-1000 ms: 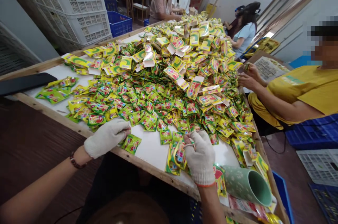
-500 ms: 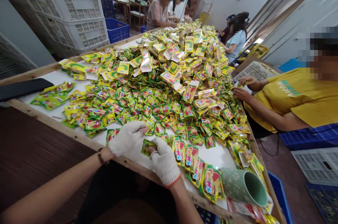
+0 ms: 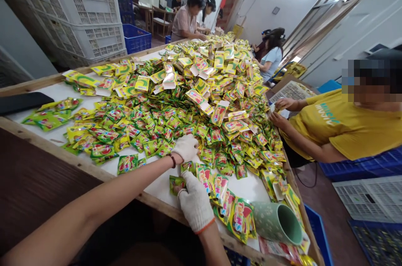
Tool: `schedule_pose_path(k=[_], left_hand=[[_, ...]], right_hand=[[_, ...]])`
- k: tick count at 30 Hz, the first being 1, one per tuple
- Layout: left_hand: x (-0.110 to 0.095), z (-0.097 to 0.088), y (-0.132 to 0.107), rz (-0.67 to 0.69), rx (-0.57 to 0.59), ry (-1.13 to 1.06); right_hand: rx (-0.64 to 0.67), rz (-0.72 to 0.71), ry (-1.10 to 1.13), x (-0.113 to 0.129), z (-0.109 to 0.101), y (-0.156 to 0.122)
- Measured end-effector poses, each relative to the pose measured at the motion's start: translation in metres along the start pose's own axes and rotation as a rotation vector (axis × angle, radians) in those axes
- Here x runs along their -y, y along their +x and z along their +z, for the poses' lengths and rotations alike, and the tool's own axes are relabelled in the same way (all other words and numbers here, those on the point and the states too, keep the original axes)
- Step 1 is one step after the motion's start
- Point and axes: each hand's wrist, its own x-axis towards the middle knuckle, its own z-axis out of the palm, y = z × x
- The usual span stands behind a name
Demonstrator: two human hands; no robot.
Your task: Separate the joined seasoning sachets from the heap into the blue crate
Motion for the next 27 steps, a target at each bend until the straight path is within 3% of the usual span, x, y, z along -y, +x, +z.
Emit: schedule_pose_path(k=[6, 9, 12, 15, 18, 23, 27], left_hand=[[0.032, -0.033, -0.02, -0.017, -0.101, -0.329], [0.046, -0.051, -0.043, -0.008, -0.061, -0.474], [0.048, -0.062, -0.07, -0.023, 0.039, -0.623], [0.04, -0.065, -0.092, -0.096, 0.112, -0.771], [0.031, -0.061, -0.105, -0.135, 0.079, -0.787], [0.026, -0.055, -0.106, -0.08, -0.005, -0.749], [0.025, -0.054, -0.101, -0.033, -0.069, -0.698]], right_hand=[[0.003, 0.07, 0.206, 0.008, -0.015, 0.002], [-0.002, 0.077, 0.333, 0.015, -0.026, 0.009], [0.008, 0.077, 0.395, 0.018, -0.032, 0.019], [0.031, 0.105, 0.385, 0.018, -0.03, 0.029], [0.076, 0.111, 0.339, 0.016, -0.025, 0.034], [-0.026, 0.083, 0.336, 0.021, -0.019, 0.033], [0.105, 0.07, 0.4, 0.023, -0.021, 0.034]])
